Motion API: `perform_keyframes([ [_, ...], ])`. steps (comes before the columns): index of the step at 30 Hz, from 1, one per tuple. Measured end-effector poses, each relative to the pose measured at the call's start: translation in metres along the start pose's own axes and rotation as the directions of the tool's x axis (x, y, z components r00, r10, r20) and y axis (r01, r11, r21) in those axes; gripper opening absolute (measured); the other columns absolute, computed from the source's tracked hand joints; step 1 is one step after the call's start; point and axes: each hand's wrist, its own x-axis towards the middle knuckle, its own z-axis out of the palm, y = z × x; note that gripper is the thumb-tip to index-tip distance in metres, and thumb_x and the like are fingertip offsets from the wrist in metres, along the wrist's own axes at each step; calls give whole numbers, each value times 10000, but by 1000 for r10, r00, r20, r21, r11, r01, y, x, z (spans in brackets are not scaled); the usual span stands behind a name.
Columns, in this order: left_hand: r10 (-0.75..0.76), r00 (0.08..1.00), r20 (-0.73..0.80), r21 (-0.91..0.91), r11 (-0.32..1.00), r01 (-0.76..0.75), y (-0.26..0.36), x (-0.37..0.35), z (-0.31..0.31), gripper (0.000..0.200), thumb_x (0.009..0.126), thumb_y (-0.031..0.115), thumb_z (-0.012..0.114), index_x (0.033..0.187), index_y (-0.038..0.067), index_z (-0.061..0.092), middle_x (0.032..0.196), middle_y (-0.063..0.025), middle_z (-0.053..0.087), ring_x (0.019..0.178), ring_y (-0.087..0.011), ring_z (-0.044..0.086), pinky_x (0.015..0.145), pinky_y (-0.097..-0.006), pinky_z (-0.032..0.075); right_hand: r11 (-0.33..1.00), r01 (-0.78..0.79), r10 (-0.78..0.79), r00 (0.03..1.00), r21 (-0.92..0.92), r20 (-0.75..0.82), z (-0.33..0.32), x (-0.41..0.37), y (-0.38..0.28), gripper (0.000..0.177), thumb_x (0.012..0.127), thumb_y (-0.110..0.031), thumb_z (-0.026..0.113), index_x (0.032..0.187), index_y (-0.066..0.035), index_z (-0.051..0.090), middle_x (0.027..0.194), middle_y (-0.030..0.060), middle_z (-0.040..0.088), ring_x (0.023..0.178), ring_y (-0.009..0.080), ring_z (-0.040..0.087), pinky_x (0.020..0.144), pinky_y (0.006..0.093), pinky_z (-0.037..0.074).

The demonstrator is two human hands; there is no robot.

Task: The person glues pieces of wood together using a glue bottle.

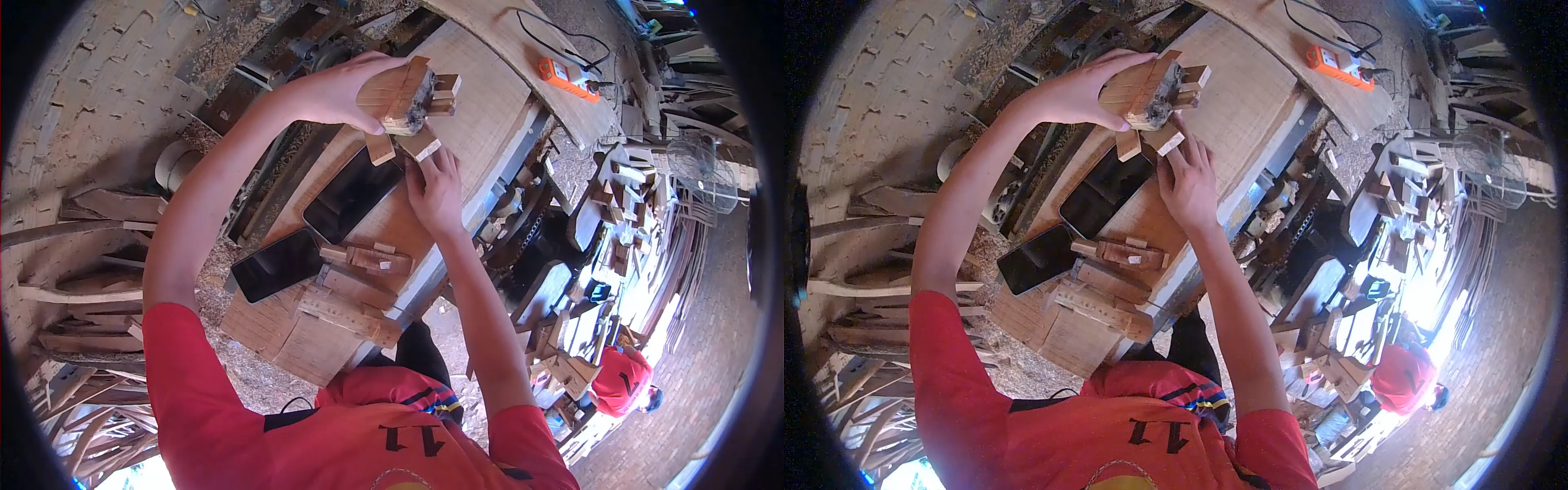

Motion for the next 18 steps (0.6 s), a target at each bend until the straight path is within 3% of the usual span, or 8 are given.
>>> perform_keyframes([
  [18,21,1000,-10,22,1000,-21,2,-1,3,1147,776,241,923,1736,256,296,1744,-91,346,1572,-305,424,1303,-458,374,999,4,-2,999,41,-54,5,-2,7,346,938,-70,746,1282,-42,720,1638,174,522,1361,421,599,1148,505,468],
])
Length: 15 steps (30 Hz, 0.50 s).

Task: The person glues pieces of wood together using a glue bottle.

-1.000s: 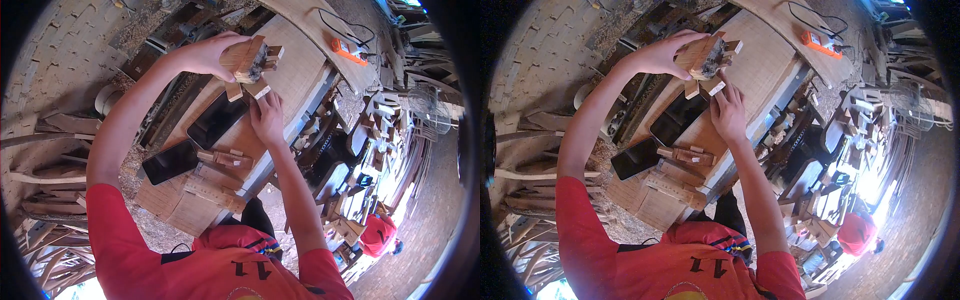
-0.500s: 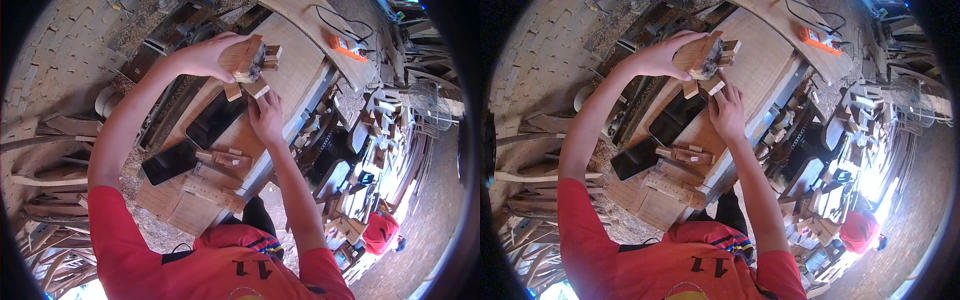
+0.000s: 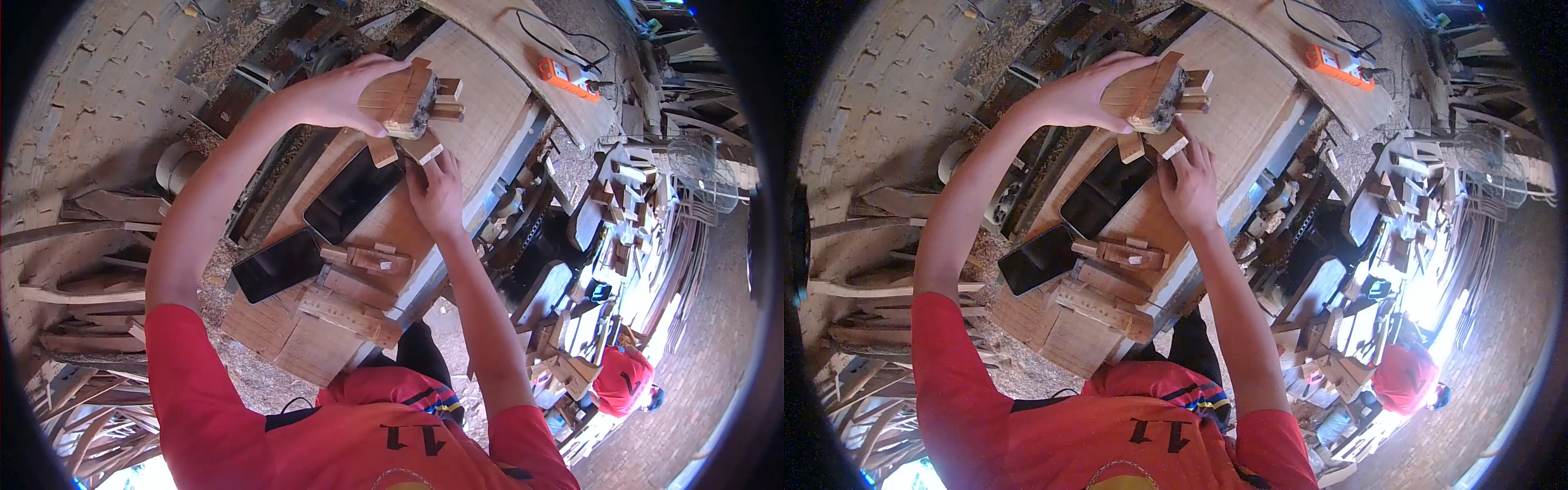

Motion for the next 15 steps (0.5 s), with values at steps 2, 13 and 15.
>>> perform_keyframes([
  [2,1,1000,0,10,1000,-1,1,1,1,1140,781,247,922,1735,259,298,1743,-92,347,1569,-305,427,1304,-460,375,1000,2,-2,1000,12,-9,0,0,0,355,930,-65,757,1282,-42,724,1631,172,529,1360,418,601,1145,503,473],
  [13,22,1000,10,49,999,-22,6,3,1,1132,789,259,921,1734,249,298,1737,-90,344,1553,-308,449,1295,-452,392,998,-41,43,998,57,-39,-4,-1,-5,407,933,-81,780,1336,-70,722,1564,142,597,1342,393,617,1129,493,494],
  [15,34,999,5,59,998,-34,6,2,1,1128,794,261,918,1734,247,294,1737,-88,345,1552,-311,452,1294,-455,393,998,-36,38,998,50,-45,-3,-1,-4,412,936,-85,779,1343,-72,718,1559,139,600,1334,392,619,1124,492,496],
])
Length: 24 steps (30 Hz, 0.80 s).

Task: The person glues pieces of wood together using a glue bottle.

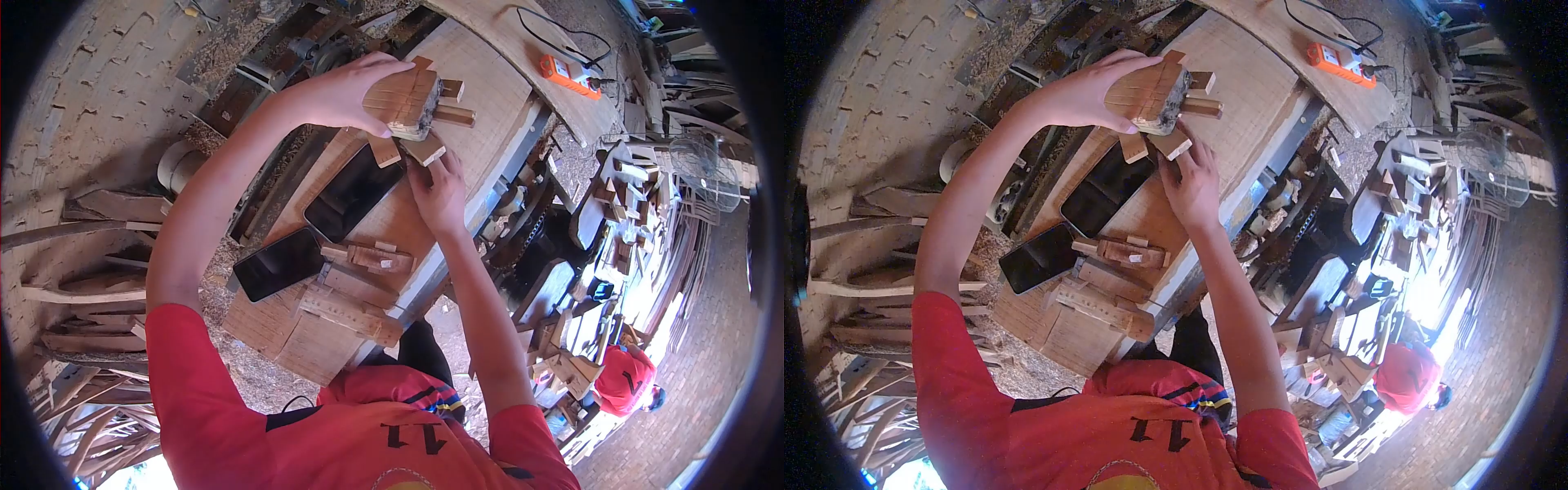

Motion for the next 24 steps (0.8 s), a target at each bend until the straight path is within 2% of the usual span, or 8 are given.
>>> perform_keyframes([
  [7,-22,1000,4,37,999,22,3,1,3,1140,798,264,914,1740,247,273,1751,-93,327,1569,-314,430,1306,-460,377,999,-33,33,999,-2,27,-3,-4,-1,417,942,-87,764,1354,-66,706,1552,140,602,1319,390,622,1123,495,493],
  [13,-2,1000,29,33,999,1,7,1,-2,1152,810,294,921,1745,239,251,1774,-102,292,1594,-321,393,1322,-466,354,992,-111,107,992,61,74,-13,-15,-5,397,975,-43,709,1371,-34,683,1557,172,598,1335,436,620,1137,502,501],
  [16,-37,999,26,32,999,36,13,-3,-5,1140,819,325,926,1742,234,263,1775,-96,293,1597,-321,389,1322,-469,356,991,-118,119,993,61,-2,-25,-32,-10,411,988,-28,691,1399,-33,669,1551,187,602,1340,438,628,1114,489,529],
  [19,-16,998,-64,98,995,22,8,-12,-10,1090,848,356,913,1735,227,292,1767,-84,315,1596,-322,392,1315,-477,366,987,-145,141,988,72,57,-55,-48,-17,436,1000,-29,683,1434,-61,664,1528,194,616,1322,434,646,1086,476,554],
  [20,-35,995,-93,95,995,44,8,-19,-14,1046,871,361,897,1727,219,313,1760,-87,326,1593,-320,397,1311,-478,371,983,-178,175,983,46,59,-64,-57,-19,453,1014,-35,674,1463,-93,657,1491,198,633,1303,433,661,1065,465,567],
  [24,-117,974,-192,16,992,122,42,-69,-34,877,958,367,829,1696,190,390,1735,-111,366,1576,-314,420,1296,-477,390,971,-237,238,971,-25,37,-105,-94,-47,457,1030,-53,665,1485,-92,634,1446,214,643,1289,428,665,1068,472,558],
])
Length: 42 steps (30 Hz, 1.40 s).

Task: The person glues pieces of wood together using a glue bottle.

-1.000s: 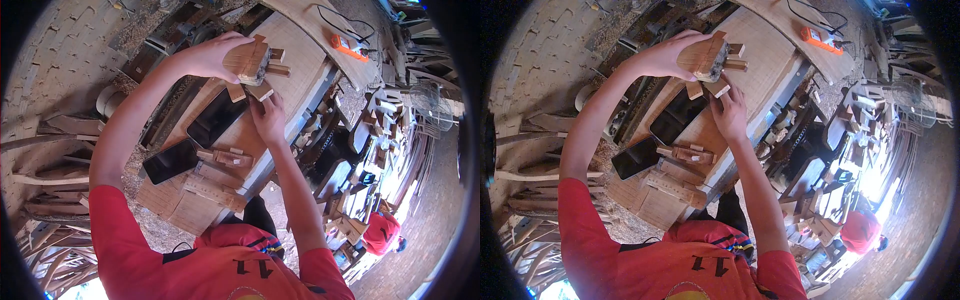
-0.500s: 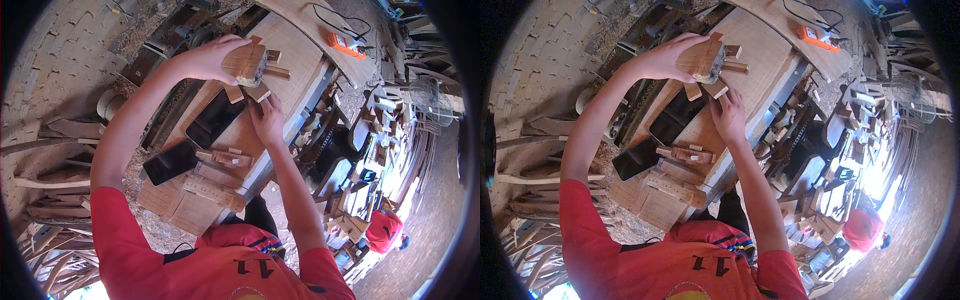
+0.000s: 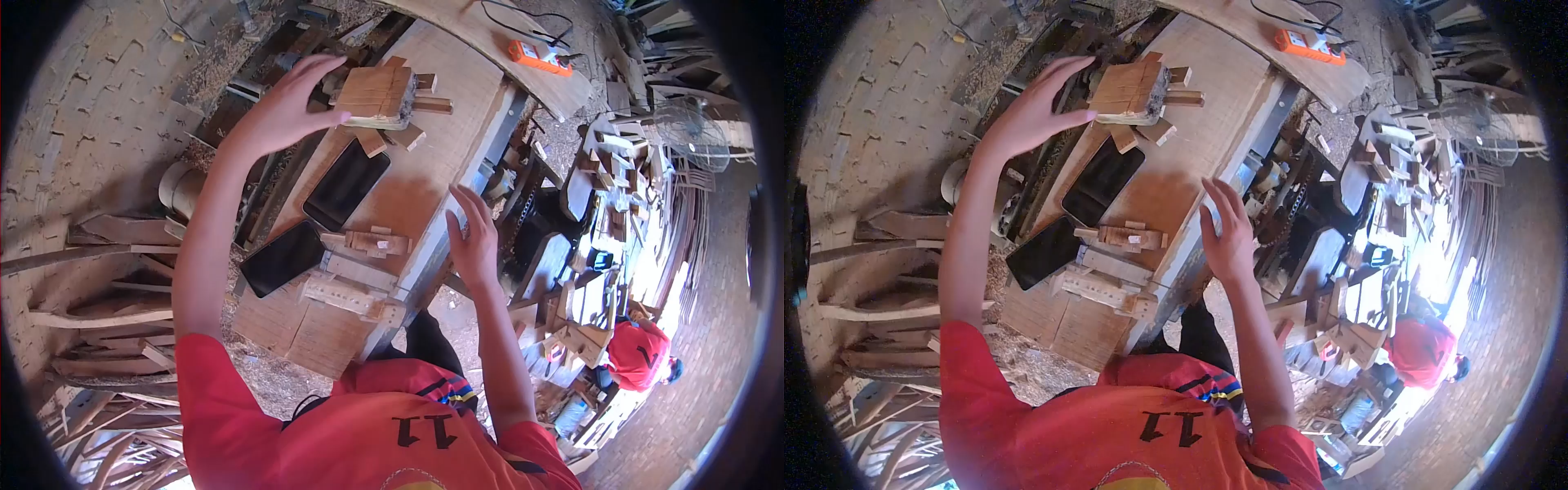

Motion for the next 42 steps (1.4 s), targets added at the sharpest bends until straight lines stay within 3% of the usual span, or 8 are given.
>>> perform_keyframes([
  [12,-95,959,-266,-411,911,-24,92,-178,-3,632,978,159,821,1551,70,569,1524,-148,581,1385,-285,611,1157,-435,509,997,-75,71,990,32,126,-66,-119,-49,467,1022,-87,680,1487,-110,636,1424,191,673,1222,411,703,1007,484,588],
  [21,-124,908,-400,-439,896,-71,221,-294,37,521,958,5,779,1458,-3,631,1400,-165,675,1247,-253,694,1077,-374,562,978,208,-197,954,-23,227,-119,-186,-52,465,1023,-105,685,1485,-126,641,1359,170,713,1200,388,712,1004,483,583],
  [23,-106,883,-456,-446,887,-124,269,-313,63,246,1003,38,748,1238,-26,719,1332,-158,711,1179,-243,719,1047,-356,574,968,249,-242,948,-10,208,-143,-213,-54,463,1027,-113,684,1487,-132,639,1354,165,716,1206,386,711,1008,484,579],
  [25,-165,910,-380,-600,793,-107,294,-334,112,104,1055,75,696,1059,-26,716,1281,-151,731,1132,-237,733,1031,-350,578,961,275,-273,944,11,185,-168,-246,-50,462,1031,-121,683,1491,-139,636,1357,161,715,1219,386,707,1012,483,576],
  [28,-324,908,-266,-803,595,-23,363,-348,194,375,1137,148,584,793,8,632,1198,-165,756,1062,-240,747,1132,-378,515,966,214,-234,963,146,132,-202,-309,-26,454,1037,-131,683,1489,-142,639,1365,155,711,1224,384,705,1020,476,570],
  [34,-360,932,30,-975,195,107,487,-381,365,481,1178,335,515,1578,73,461,1625,-121,516,1488,-218,517,1249,-433,408,951,179,-202,977,253,68,-261,-443,32,562,1029,-141,675,1576,-121,544,1506,175,598,1300,401,640,1077,497,535],
  [37,-383,853,355,-935,-158,318,531,-403,415,523,1189,389,452,1627,104,447,1628,-87,530,1498,-234,508,1254,-450,396,974,185,-172,980,133,-104,-283,-489,41,616,1032,-173,679,1621,-139,504,1564,196,547,1413,405,551,1183,525,433],
  [42,224,887,403,-583,-684,437,568,-414,464,551,1187,454,406,1585,81,487,1549,-91,584,1442,-231,553,1236,-453,430,975,144,-136,989,169,-61,-299,-545,63,575,1062,-239,592,1623,-141,519,1651,205,490,1481,421,500,1268,517,331],
])
